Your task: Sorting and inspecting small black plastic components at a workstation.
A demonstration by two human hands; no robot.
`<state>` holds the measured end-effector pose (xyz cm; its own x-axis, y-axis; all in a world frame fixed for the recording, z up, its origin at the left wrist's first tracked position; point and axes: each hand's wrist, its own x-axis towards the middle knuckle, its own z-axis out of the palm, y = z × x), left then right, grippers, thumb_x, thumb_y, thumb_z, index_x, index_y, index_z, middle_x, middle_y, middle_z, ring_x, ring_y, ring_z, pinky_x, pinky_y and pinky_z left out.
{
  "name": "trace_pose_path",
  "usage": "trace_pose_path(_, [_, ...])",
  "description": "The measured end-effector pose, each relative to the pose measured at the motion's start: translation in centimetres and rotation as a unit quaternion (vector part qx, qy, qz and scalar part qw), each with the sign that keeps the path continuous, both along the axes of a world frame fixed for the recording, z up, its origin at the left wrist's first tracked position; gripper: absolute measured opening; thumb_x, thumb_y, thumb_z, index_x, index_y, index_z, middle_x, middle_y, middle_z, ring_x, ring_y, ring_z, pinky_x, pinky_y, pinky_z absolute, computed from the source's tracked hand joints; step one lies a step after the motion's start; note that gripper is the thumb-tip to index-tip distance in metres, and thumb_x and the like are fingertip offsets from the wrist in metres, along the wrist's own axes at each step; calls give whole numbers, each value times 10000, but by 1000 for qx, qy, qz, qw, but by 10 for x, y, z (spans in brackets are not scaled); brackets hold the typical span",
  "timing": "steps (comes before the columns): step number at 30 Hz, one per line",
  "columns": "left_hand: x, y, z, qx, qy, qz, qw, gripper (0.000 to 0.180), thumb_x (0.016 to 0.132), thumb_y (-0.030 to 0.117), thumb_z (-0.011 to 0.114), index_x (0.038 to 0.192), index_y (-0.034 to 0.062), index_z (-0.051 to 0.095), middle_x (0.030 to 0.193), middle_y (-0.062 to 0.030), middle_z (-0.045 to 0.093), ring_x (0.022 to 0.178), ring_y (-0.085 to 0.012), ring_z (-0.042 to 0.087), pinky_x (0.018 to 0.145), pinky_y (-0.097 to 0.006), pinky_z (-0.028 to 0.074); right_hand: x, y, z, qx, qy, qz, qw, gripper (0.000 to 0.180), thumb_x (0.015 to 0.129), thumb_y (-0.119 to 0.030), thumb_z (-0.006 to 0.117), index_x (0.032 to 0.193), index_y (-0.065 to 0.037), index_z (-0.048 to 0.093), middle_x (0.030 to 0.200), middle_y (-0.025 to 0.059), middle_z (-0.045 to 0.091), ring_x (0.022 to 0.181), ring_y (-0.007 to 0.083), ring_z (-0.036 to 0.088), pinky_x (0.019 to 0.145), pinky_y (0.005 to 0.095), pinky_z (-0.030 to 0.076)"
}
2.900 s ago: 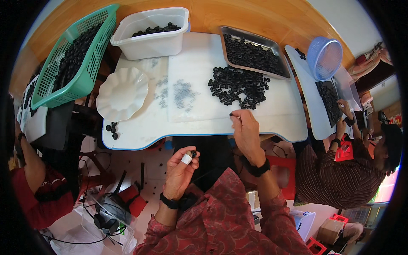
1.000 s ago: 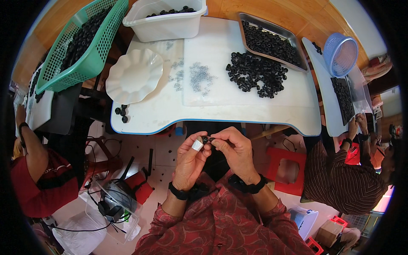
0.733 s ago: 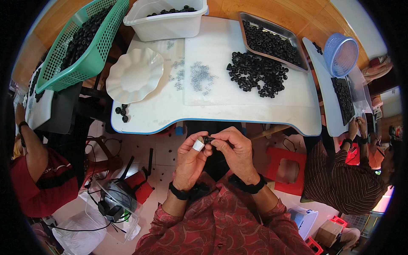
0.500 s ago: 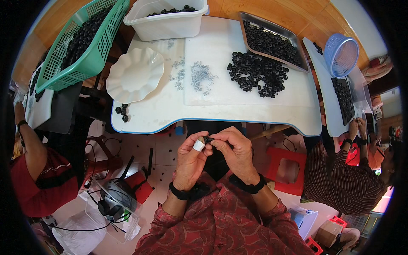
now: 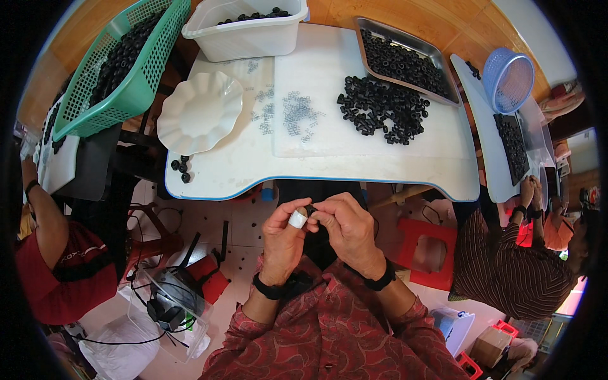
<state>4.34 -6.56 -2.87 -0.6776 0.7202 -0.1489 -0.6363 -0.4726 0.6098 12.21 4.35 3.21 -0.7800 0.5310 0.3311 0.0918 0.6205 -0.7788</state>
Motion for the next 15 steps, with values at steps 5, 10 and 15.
trace_pose_path(5, [0, -2, -1, -19, 57, 1, 998, 223, 962, -8, 575, 1172, -30, 647, 980, -65, 647, 799, -125, 650, 733, -253, 558, 2, -1, 0, 72, 11, 17, 997, 129, 853, 29, 701, 970, 21, 646, 890, 119, 630, 699, 198, 678, 584, 293, 557])
trace_pose_path(10, [2, -1, 6, -19, 47, 13, 999, 238, 942, 5, 615, 1174, -40, 638, 914, -51, 628, 765, -134, 613, 706, -262, 532, 3, -5, 5, 35, 23, 26, 999, 158, 846, 64, 696, 993, 30, 648, 910, 123, 629, 727, 196, 686, 606, 281, 570])
trace_pose_path(15, [2, -2, 9, -17, 27, 28, 999, 251, 941, 18, 624, 1187, -33, 631, 919, -50, 628, 768, -132, 614, 704, -261, 533, 2, -5, 10, 38, 8, 32, 999, 206, 840, 77, 695, 1035, 22, 657, 928, 127, 631, 741, 197, 692, 620, 278, 578])
